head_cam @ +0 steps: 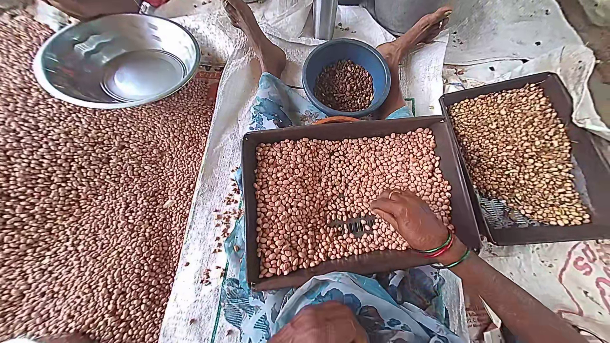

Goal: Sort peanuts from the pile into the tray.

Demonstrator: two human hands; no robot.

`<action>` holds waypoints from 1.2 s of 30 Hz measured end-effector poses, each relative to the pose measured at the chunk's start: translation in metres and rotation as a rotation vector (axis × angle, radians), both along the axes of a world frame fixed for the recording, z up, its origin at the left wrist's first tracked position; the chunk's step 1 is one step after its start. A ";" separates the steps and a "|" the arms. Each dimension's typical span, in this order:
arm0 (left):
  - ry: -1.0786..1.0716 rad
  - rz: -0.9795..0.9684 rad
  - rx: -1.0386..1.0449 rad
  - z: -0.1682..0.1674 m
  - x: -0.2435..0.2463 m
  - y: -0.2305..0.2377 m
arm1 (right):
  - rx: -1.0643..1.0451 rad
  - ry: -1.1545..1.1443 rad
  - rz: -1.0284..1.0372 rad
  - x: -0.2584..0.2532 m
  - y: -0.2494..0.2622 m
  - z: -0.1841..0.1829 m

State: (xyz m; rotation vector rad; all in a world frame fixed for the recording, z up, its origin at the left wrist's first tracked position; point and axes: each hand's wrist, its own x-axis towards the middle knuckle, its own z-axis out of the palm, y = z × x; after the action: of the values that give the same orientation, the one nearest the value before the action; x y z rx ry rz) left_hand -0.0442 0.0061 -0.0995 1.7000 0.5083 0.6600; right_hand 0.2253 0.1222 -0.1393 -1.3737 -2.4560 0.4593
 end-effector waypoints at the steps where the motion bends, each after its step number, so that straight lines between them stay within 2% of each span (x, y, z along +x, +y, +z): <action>1: 0.004 0.031 -0.051 -0.019 -0.005 -0.001 | -0.072 0.063 0.050 -0.013 -0.004 -0.001; 4: -0.138 0.062 -0.296 -0.057 -0.019 -0.007 | -0.130 0.181 0.220 -0.058 -0.011 -0.016; 6: -0.259 0.055 -0.419 -0.065 -0.023 -0.012 | -0.074 0.201 0.329 -0.085 -0.008 -0.023; 9: -0.291 0.069 -0.448 -0.065 -0.024 -0.015 | -0.057 0.084 0.433 -0.106 -0.001 -0.028; 12: -0.295 0.074 -0.449 -0.065 -0.023 -0.015 | -0.040 0.005 0.393 -0.106 0.000 -0.031; 15: -0.315 0.059 -0.449 -0.067 -0.024 -0.014 | -0.348 -0.088 0.276 -0.086 0.015 -0.014; 17: -0.278 0.094 -0.407 -0.065 -0.030 -0.015 | -0.481 -0.056 0.160 -0.072 0.025 -0.008; 19: -0.149 0.260 -0.258 -0.056 -0.039 -0.015 | -0.512 -0.036 0.109 -0.066 0.026 -0.002; 21: 0.058 0.574 -0.024 -0.047 -0.042 -0.012 | -0.478 -0.011 0.133 -0.066 0.021 -0.002; 23: 0.325 0.909 0.209 -0.040 -0.042 -0.002 | -0.405 0.023 0.203 -0.072 0.014 -0.007; 25: 0.578 1.092 0.370 -0.034 -0.043 0.013 | -0.251 0.028 0.271 -0.082 0.006 -0.018; 27: 0.708 1.103 0.448 -0.032 -0.043 0.025 | -0.043 0.014 0.307 -0.093 -0.001 -0.033; 29: 0.783 1.024 0.491 -0.033 -0.039 0.033 | 0.113 -0.019 0.318 -0.099 -0.008 -0.044; 31: 0.861 0.919 0.513 -0.039 -0.034 0.039 | 0.148 -0.056 0.310 -0.101 -0.013 -0.047; 32: 0.898 0.876 0.515 -0.042 -0.031 0.041 | 0.083 -0.070 0.302 -0.101 -0.013 -0.043; 34: 0.971 0.821 0.512 -0.047 -0.026 0.044 | -0.244 -0.092 0.272 -0.097 -0.004 -0.027; 36: 1.016 0.802 0.518 -0.052 -0.024 0.046 | -0.491 0.006 0.201 -0.086 0.012 -0.016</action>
State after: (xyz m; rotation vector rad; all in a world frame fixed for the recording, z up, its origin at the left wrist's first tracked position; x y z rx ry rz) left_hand -0.0686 0.0522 -0.1511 2.2593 1.9346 0.4330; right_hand 0.1392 0.1341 -0.1558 -1.2800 -2.5925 1.1742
